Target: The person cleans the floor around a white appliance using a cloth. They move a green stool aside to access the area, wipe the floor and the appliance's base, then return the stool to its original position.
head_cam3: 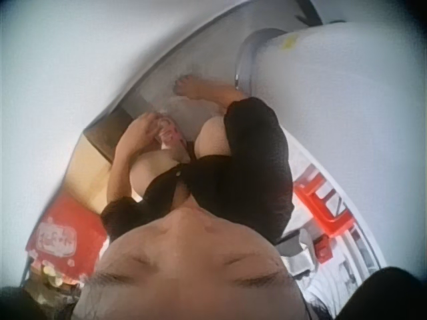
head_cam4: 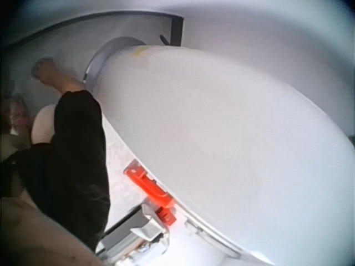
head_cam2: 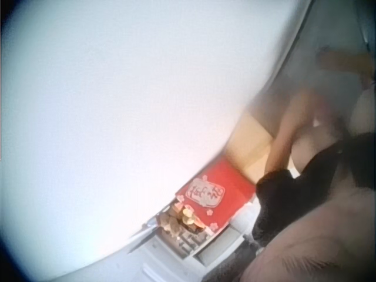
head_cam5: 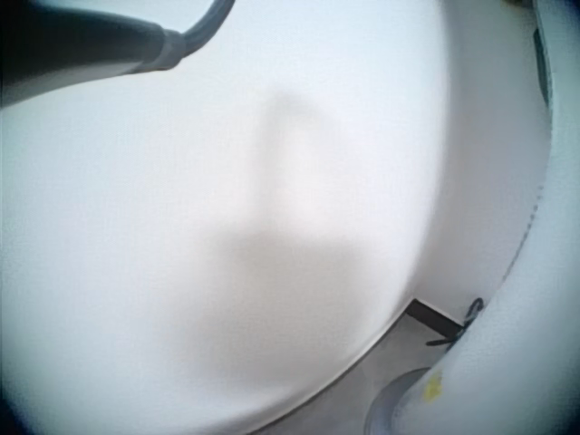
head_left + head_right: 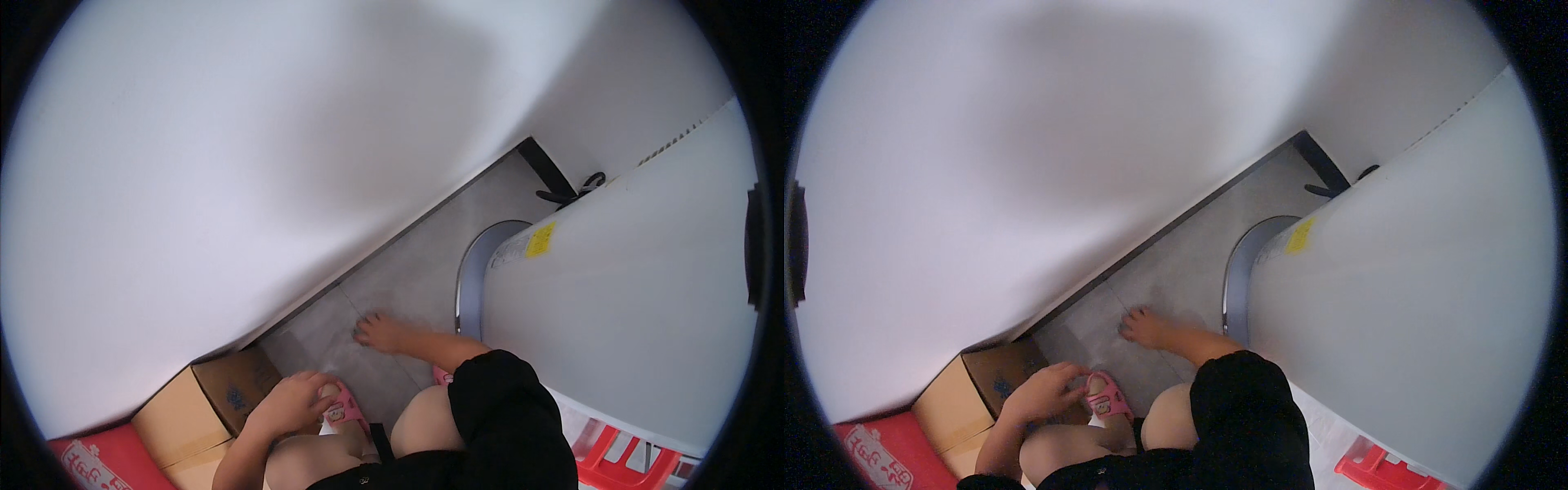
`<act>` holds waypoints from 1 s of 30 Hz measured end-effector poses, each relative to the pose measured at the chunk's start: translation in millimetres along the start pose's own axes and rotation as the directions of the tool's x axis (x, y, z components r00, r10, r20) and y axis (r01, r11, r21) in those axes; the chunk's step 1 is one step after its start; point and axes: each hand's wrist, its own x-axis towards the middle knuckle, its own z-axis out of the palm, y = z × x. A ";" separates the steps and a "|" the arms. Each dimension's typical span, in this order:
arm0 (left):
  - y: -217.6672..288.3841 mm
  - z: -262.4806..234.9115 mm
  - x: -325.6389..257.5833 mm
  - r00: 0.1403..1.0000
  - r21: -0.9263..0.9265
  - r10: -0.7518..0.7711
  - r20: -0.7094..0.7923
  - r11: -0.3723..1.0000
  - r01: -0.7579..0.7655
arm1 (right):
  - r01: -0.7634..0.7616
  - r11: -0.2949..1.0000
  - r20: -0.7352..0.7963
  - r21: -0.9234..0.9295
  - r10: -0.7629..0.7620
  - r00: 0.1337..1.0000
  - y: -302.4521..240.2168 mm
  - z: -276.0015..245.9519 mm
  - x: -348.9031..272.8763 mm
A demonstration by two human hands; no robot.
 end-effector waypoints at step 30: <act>0.2 -12.8 17.8 0.997 0.054 0.078 0.014 0.995 -0.078 | -0.516 0.856 0.070 0.027 0.513 0.855 27.2 -16.1 -59.6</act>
